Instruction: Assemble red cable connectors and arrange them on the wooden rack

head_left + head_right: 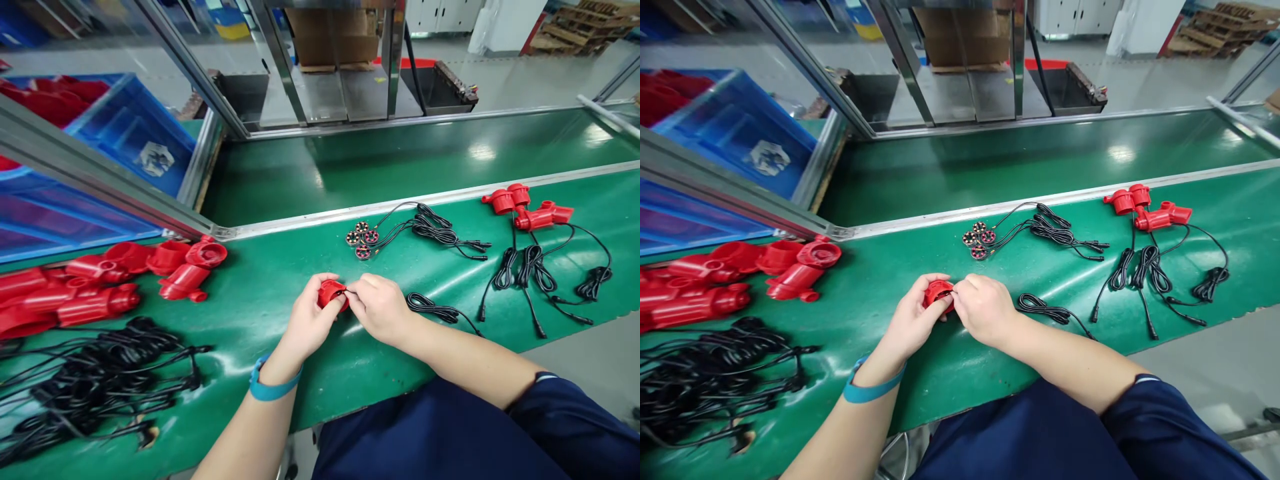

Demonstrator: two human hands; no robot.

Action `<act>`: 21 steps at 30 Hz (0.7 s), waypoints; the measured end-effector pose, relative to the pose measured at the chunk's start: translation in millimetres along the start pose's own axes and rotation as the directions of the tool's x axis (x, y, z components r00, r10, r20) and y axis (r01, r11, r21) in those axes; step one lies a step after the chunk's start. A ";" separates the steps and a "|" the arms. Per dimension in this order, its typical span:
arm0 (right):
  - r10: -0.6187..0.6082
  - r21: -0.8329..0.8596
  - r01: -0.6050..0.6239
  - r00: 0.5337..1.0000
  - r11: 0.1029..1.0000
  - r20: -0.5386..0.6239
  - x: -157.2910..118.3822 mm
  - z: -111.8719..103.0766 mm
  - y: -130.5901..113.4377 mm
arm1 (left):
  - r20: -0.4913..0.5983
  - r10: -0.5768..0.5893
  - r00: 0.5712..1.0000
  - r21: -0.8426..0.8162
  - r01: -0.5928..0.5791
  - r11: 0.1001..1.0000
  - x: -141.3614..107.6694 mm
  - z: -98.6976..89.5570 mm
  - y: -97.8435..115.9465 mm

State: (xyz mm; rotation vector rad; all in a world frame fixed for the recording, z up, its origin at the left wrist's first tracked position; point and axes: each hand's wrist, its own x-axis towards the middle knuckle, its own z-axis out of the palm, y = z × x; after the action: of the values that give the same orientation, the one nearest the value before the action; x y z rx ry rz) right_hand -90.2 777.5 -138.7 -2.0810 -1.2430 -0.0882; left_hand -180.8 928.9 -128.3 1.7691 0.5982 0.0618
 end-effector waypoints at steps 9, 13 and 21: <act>0.067 -0.030 -0.065 0.994 0.997 0.083 0.3 -2.1 -0.3 | -0.027 0.281 0.959 0.279 -0.263 0.923 -1.6 4.1 8.0; 0.047 -0.028 -0.044 0.992 0.999 0.121 1.1 -7.2 3.1 | -0.100 0.216 0.971 0.289 -0.179 0.940 0.2 4.4 2.3; 0.035 -0.055 -0.027 0.986 0.998 0.161 3.9 -3.1 3.7 | -0.051 0.190 0.981 0.265 -0.170 0.949 -1.4 2.9 0.9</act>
State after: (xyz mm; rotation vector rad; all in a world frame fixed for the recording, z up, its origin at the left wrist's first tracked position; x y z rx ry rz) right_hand -84.3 777.5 -136.8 -2.1882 -1.3165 0.0645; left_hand -180.7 925.6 -127.9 2.0822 0.5151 0.1844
